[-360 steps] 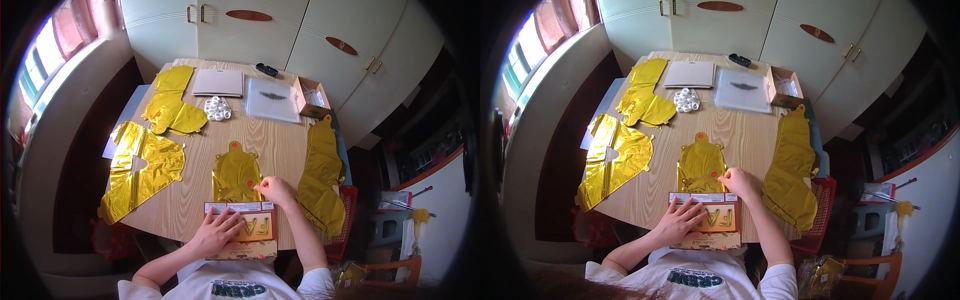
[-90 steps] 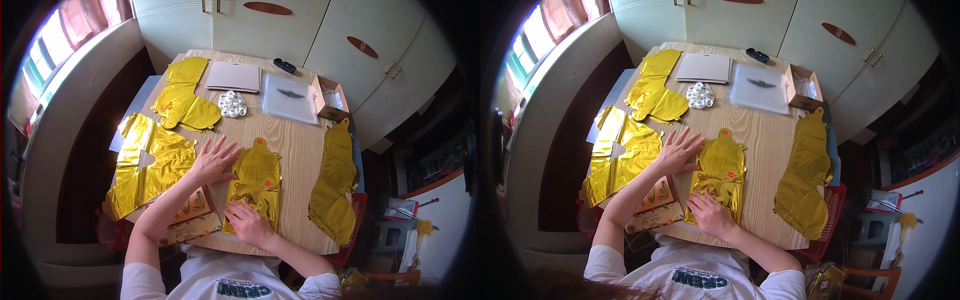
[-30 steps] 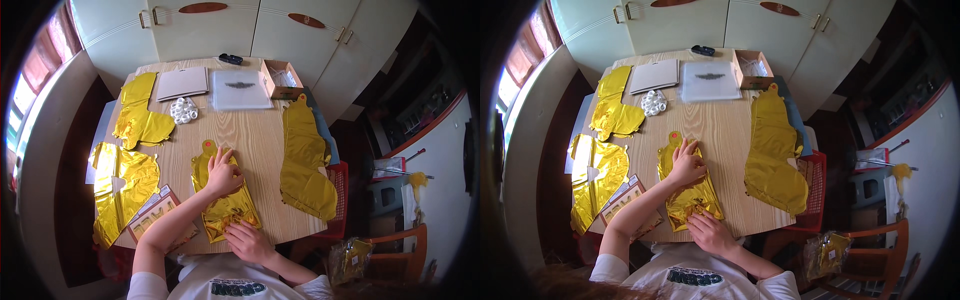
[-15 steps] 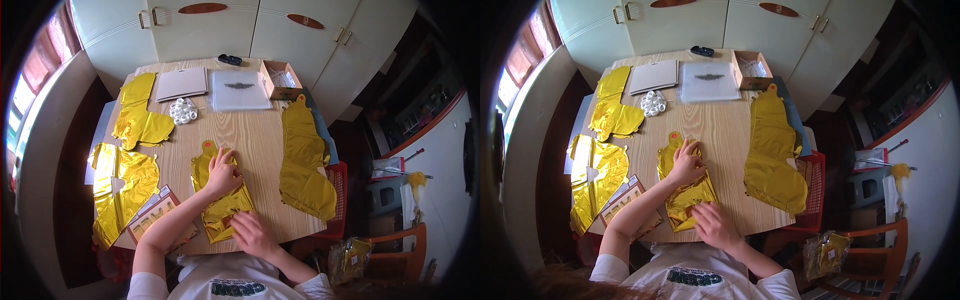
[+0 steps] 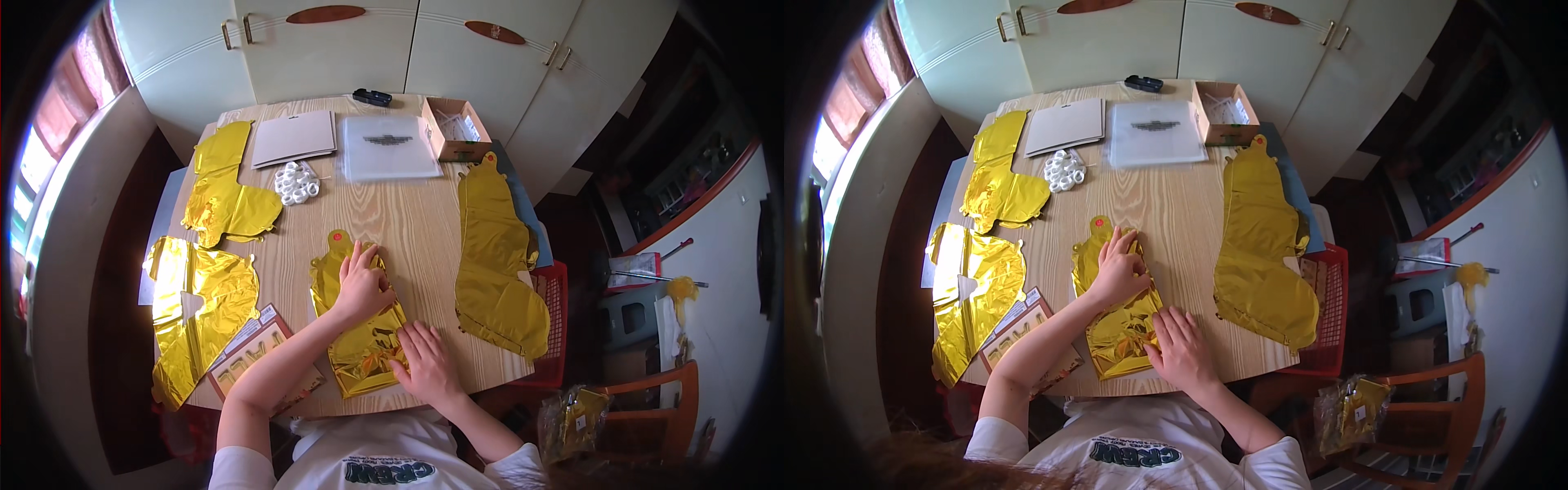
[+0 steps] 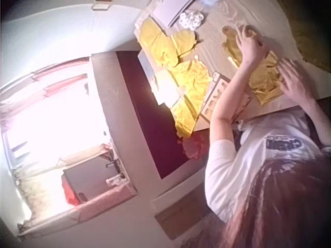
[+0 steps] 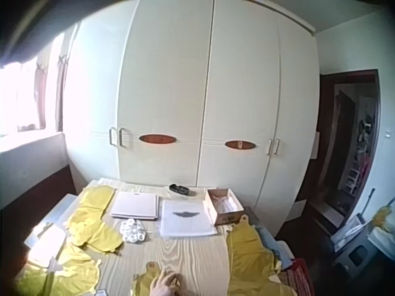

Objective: Folding gold foil sheets and placing them into cardboard frames for manual product assembly.

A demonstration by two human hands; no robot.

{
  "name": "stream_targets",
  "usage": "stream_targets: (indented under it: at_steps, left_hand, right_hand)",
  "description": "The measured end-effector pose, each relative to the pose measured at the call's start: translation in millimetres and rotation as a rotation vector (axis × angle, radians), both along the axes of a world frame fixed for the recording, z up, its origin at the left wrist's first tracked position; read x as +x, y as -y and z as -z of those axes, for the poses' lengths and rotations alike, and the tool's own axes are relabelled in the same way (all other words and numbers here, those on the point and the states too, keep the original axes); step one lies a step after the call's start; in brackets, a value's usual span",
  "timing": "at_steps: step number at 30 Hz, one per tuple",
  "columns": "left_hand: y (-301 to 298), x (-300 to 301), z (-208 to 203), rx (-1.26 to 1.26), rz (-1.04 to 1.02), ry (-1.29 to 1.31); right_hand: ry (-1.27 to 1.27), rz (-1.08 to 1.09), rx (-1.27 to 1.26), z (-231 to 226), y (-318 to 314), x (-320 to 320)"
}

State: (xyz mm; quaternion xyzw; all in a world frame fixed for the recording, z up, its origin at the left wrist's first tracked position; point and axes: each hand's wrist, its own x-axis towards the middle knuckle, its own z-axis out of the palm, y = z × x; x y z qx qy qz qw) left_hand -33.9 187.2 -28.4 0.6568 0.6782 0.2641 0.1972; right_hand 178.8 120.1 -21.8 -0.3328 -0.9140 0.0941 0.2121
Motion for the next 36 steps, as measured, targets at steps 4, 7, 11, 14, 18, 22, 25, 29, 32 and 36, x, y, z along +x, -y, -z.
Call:
stream_targets:
  at_steps: [4,7,11,14,18,22,25,29,32,36]
  left_hand:
    - [0.7,0.3,0.4,0.022,-0.001,-0.017]
    - [5.9,0.8,8.7,0.285,-0.081,-0.121]
    - [45.9,12.2,-37.1,0.244,0.399,-0.389]
    - [66.0,25.0,-38.8,0.229,0.503,-0.334]
    - [67.0,28.6,-40.3,0.163,0.437,-0.369]
    - [64.8,34.7,-39.1,0.186,0.436,-0.447]
    - [62.7,39.0,-40.3,0.178,0.421,-0.457]
    - [59.2,38.4,-35.9,0.208,0.383,-0.456]
    - [55.0,36.6,-33.3,0.242,0.341,-0.446]
    - [47.1,31.5,-31.8,0.266,0.289,-0.484]
  right_hand:
    - [-0.005,0.011,-0.018,1.4,-0.1,0.2]
    - [-0.008,0.008,-0.026,1.7,-0.8,-1.6]
    - [-0.006,0.022,-0.004,1.9,0.3,-1.0]
    - [-0.034,0.02,-0.014,6.2,-1.2,-0.1]
    - [-0.065,0.021,0.017,0.3,-1.0,-2.1]
    - [-0.079,0.016,0.041,2.7,-1.9,-1.4]
    - [-0.062,0.015,0.041,2.7,-1.1,0.2]
    - [-0.05,0.022,0.007,-1.4,-0.5,-0.9]
    - [-0.036,0.031,0.001,3.4,-0.5,-0.2]
    - [-0.016,0.037,0.003,0.9,-0.5,0.0]
